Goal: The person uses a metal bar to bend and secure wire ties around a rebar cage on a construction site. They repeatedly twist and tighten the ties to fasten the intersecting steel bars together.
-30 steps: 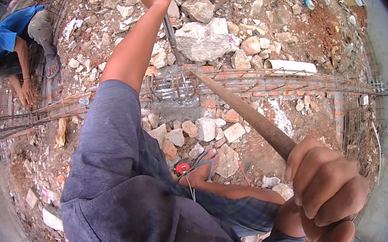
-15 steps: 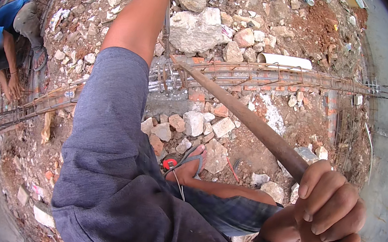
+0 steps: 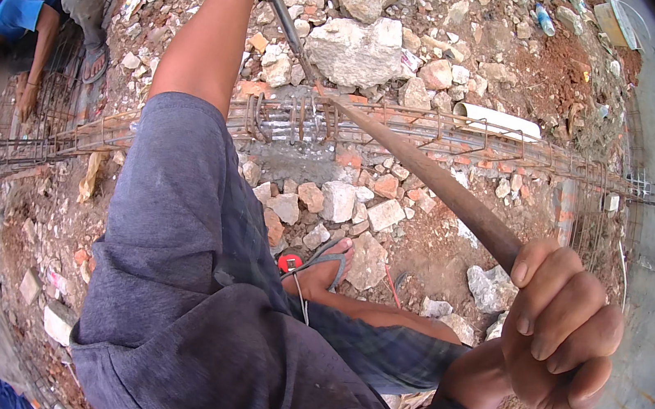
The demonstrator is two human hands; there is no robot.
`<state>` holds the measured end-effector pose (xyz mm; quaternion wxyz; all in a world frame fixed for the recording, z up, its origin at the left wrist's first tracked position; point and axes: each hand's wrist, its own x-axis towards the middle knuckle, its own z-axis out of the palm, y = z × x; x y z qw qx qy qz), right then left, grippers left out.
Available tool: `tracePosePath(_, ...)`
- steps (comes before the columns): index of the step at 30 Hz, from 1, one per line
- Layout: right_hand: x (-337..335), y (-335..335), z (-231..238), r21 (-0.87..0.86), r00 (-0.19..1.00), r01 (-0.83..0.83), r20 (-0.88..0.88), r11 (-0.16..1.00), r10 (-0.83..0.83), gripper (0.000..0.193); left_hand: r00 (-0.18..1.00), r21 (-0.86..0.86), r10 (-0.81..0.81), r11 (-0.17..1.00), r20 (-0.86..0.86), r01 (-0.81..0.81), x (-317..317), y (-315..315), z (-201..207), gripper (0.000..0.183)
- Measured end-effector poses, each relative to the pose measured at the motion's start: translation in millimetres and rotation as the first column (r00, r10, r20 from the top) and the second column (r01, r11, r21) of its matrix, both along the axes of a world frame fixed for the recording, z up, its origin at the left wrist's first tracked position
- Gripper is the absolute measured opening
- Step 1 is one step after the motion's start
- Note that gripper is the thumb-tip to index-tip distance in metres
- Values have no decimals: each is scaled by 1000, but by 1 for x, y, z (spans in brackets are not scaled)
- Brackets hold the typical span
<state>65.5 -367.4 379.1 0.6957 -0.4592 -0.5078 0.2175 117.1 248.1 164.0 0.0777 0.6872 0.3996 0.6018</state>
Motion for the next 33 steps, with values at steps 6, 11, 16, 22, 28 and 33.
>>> tracePosePath(6, -33, 9, 7, -37, 1000, 29, 1, 999, -29, 48, 992, -230, 84, 968, -94, -104, 25, -51, 27, 45)
tracePosePath(11, -23, 2, 3, -14, 999, -43, 4, 999, 43, 48, 999, -390, -33, 920, 6, 33, 42, -56, 38, 50)
tracePosePath(16, -2, -8, 1, 22, 997, -20, -75, 1000, 21, 42, 972, -428, -191, 897, -139, 115, 103, -67, 32, 52)
tracePosePath(22, -1, -26, -8, 12, 994, 37, -100, 999, -35, 44, 927, -514, -320, 838, -195, 182, 159, -88, 9, 53)
tracePosePath(28, 13, -26, -4, -6, 996, 15, -86, 1000, -16, 44, 927, -431, -374, 835, 9, 342, 150, -79, 7, 55)
tracePosePath(33, 8, -27, -6, 49, 991, 52, -123, 997, -46, 48, 942, 173, -246, 942, -227, 287, 110, 0, 7, 43)
